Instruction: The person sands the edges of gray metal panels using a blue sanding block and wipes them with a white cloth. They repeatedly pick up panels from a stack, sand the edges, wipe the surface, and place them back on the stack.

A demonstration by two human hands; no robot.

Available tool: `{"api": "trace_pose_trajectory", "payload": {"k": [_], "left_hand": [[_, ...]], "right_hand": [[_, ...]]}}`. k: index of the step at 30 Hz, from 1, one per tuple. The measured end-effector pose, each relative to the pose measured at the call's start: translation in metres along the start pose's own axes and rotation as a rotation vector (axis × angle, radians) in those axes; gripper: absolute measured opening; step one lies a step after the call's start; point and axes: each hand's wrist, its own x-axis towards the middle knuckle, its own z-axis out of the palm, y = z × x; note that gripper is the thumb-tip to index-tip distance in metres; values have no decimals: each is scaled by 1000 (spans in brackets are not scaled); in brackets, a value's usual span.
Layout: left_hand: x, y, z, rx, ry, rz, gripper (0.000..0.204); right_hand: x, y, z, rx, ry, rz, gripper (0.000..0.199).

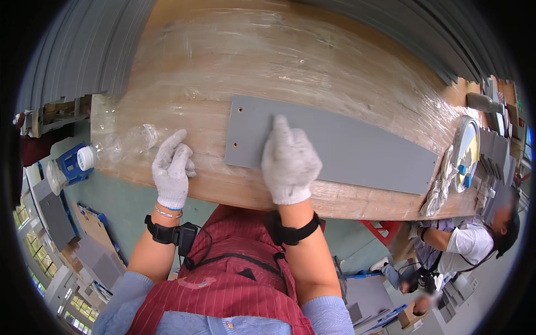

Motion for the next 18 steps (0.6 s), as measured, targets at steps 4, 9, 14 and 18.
{"api": "trace_pose_trajectory", "payload": {"k": [4, 9, 14, 18], "left_hand": [[0, 1, -3, -53, 32, 25, 33], [-2, -10, -8, -58, -1, 93, 34], [1, -11, -7, 79, -59, 303, 35], [-3, -11, 5, 645, -124, 792, 36]], "right_hand": [[-22, -52, 3, 226, -382, -287, 35], [12, -15, 3, 78, -120, -101, 32], [9, -35, 2, 229, -388, -362, 34], [41, -11, 22, 98, -156, -304, 35]]}}
